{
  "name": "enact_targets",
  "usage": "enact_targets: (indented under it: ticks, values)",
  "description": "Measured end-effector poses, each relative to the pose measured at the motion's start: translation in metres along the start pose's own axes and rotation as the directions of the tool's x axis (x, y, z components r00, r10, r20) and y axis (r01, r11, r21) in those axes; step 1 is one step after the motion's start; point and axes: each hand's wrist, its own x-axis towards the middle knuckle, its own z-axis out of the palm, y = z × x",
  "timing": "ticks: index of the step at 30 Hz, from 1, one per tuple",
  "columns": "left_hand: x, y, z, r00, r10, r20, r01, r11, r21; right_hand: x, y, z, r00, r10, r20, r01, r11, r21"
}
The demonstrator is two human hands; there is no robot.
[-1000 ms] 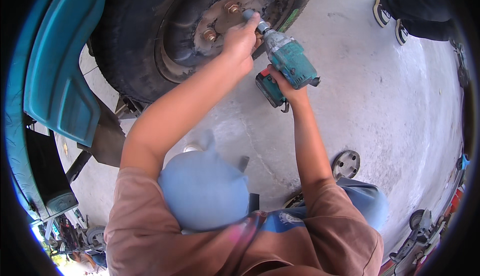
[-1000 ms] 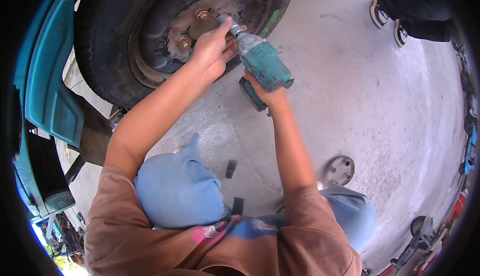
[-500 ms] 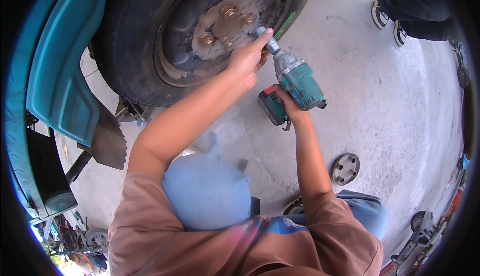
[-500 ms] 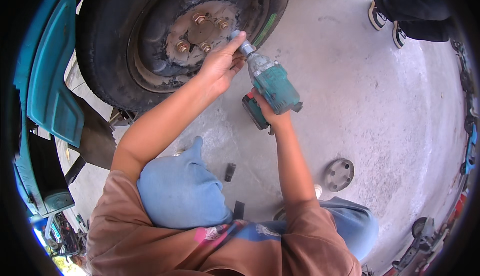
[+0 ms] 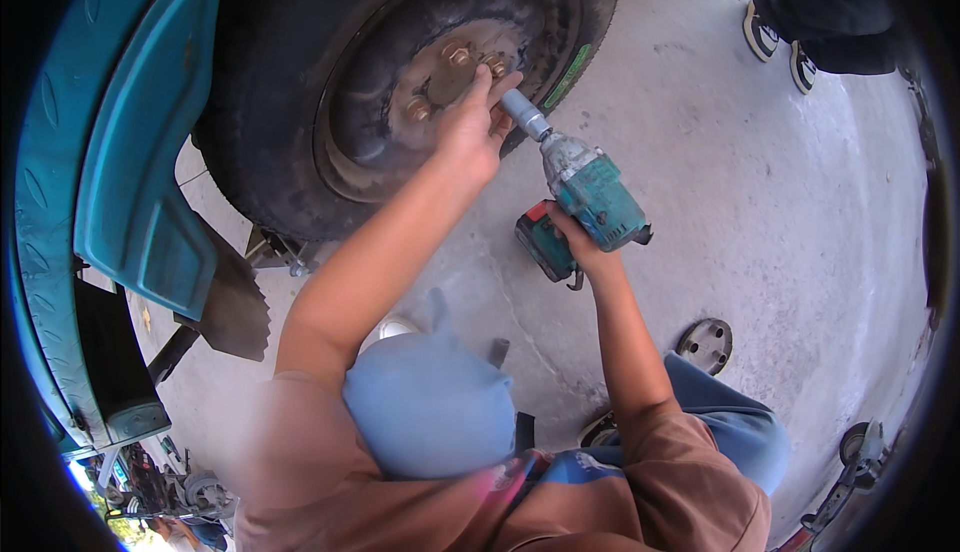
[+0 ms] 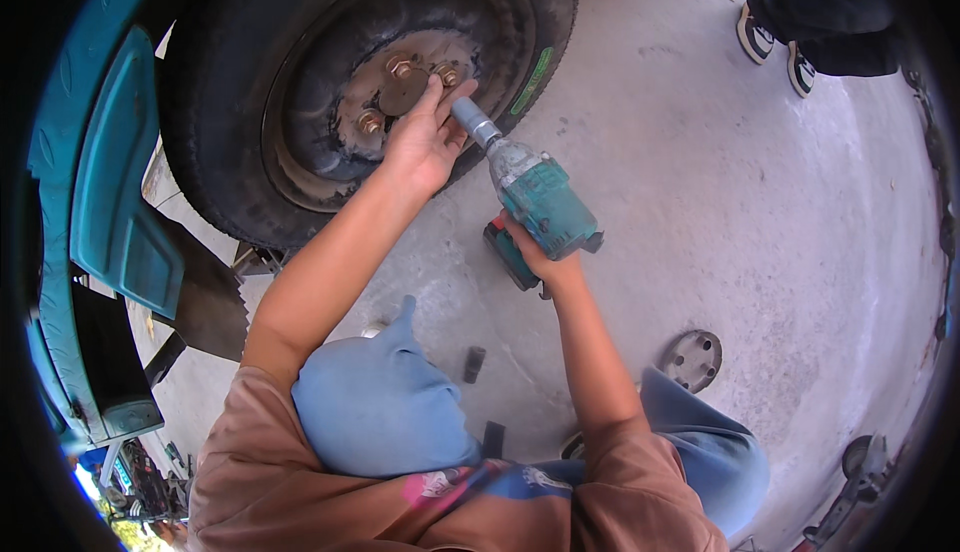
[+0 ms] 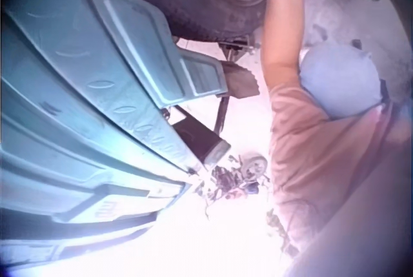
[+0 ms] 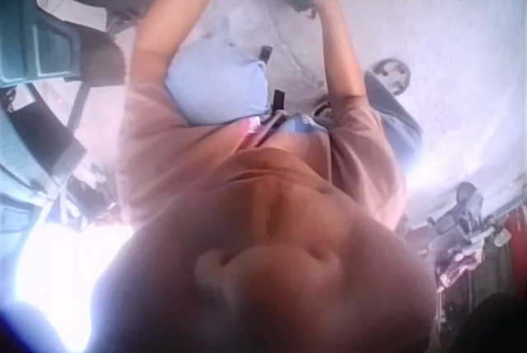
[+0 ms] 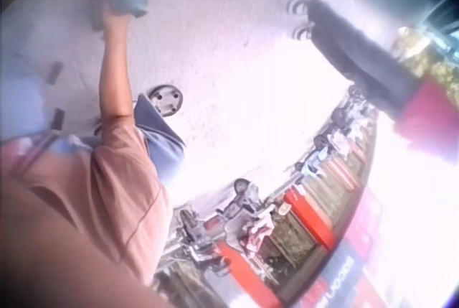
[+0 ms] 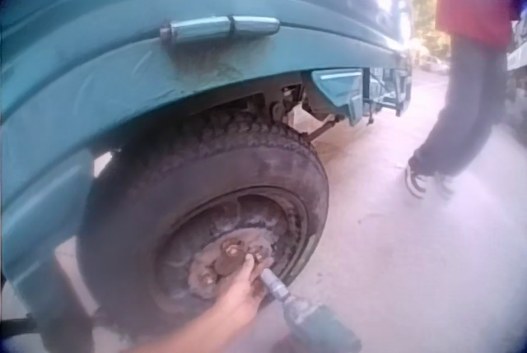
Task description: The person installs a wheel onto a teal three-wheeled vehicle. They first thread several lug nuts onto the wheel studs by hand, then use a cordless impact wrench to tighten the nuts, and finally place a hubcap over the center of the wheel.
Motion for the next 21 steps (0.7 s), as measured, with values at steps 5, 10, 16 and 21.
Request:
enact_targets:
  ticks: [5,10,16,21]
  values:
    - [-0.022,-0.009,-0.002,0.988,-0.151,0.019,0.15,0.988,0.048,0.013,-0.011,0.003,0.998,-0.056,-0.016,0.055,0.998,-0.037]
    - [-0.044,0.001,0.008,0.995,-0.102,-0.001,0.1,0.973,0.21,0.025,-0.029,0.003,0.963,0.254,0.092,-0.258,0.966,0.035]
    - [-0.073,0.031,0.021,0.999,-0.035,0.01,0.032,0.975,0.221,0.012,-0.023,0.014,0.928,-0.369,0.046,0.372,0.923,-0.096]
    - [-0.089,0.055,0.022,1.0,-0.009,-0.018,0.013,0.97,0.244,0.014,-0.042,0.028,0.882,-0.47,0.007,0.47,0.88,-0.074]
